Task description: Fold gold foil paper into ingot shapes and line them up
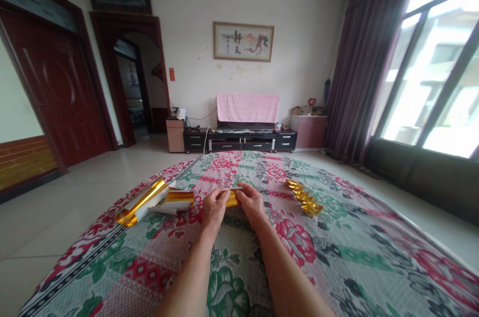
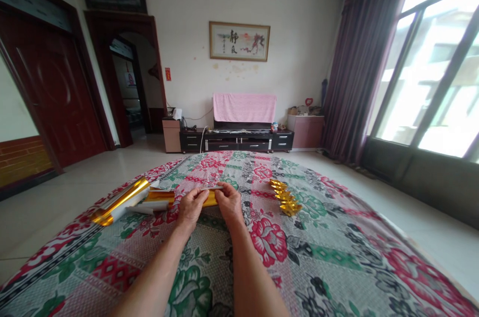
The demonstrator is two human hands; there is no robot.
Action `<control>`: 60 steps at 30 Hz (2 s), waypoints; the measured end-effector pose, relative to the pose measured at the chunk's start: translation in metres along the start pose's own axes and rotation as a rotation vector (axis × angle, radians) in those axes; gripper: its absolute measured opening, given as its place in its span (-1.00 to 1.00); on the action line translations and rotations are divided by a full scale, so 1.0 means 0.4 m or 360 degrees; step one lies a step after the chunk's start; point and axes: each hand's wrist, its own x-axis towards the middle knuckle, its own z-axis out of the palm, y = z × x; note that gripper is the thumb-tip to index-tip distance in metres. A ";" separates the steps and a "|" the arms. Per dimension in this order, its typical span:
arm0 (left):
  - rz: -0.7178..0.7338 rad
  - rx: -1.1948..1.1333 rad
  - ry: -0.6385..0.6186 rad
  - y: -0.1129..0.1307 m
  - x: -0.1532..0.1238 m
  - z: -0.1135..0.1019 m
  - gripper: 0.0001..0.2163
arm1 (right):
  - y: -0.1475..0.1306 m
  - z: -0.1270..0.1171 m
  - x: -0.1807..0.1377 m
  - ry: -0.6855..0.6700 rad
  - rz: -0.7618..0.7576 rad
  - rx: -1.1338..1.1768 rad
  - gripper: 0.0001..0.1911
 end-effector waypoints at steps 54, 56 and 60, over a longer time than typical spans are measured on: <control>0.0148 0.0188 -0.0599 0.014 0.068 0.056 -0.76 | -0.015 -0.134 0.019 0.0322 -0.0225 -0.0688 -0.64; 0.0135 0.0181 -0.0610 0.014 0.067 0.056 -0.76 | -0.022 -0.134 0.016 0.0328 -0.0227 -0.0722 -0.63; 0.0142 0.0199 -0.0614 0.014 0.065 0.054 -0.76 | -0.032 -0.131 0.012 0.0331 -0.0214 -0.0774 -0.61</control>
